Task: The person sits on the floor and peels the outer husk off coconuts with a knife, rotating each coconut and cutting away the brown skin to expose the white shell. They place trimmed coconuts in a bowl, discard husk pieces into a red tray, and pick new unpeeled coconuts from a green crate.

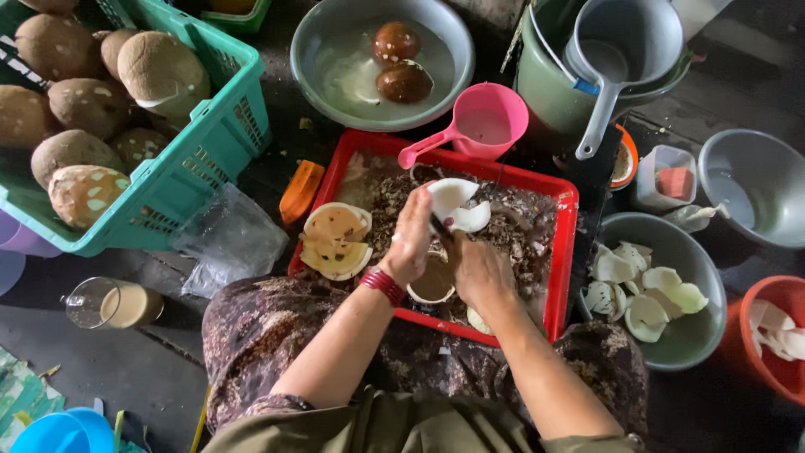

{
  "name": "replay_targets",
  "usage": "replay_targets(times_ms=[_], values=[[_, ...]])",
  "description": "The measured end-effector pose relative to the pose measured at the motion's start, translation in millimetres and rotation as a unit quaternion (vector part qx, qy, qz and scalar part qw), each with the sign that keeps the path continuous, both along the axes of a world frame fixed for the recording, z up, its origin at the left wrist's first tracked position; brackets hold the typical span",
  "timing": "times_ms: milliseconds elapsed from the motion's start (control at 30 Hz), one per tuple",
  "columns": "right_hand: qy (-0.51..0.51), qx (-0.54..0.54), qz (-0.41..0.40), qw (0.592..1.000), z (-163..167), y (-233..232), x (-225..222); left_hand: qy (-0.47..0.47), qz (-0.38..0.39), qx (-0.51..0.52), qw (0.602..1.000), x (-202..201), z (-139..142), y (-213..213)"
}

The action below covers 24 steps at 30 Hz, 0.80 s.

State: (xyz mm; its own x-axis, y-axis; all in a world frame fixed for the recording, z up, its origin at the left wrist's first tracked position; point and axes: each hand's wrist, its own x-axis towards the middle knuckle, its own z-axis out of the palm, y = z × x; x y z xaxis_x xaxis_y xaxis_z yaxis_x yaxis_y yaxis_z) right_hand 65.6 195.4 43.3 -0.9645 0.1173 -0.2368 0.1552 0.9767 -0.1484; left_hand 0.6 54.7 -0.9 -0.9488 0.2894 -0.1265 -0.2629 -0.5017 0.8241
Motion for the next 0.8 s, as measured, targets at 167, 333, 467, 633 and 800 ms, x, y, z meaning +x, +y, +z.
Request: replay_targets(times_ms=[167,333,467,633,800], values=[[0.031,-0.021,-0.03,0.999,5,1,-2,0.016,-0.001,-0.016,1.0,6,8,0],[0.035,-0.058,0.025,0.997,1,10,-6,0.001,-0.001,-0.086,0.996,4,11,0],[0.079,0.022,0.047,0.995,-4,7,-2,0.073,0.003,-0.063,0.995,1,10,-3],[0.026,-0.05,0.027,0.998,7,-4,1,-0.02,-0.015,-0.076,0.997,-2,8,-5],[0.065,0.001,-0.008,0.998,20,3,0,0.03,0.005,-0.044,0.999,-2,10,-11]])
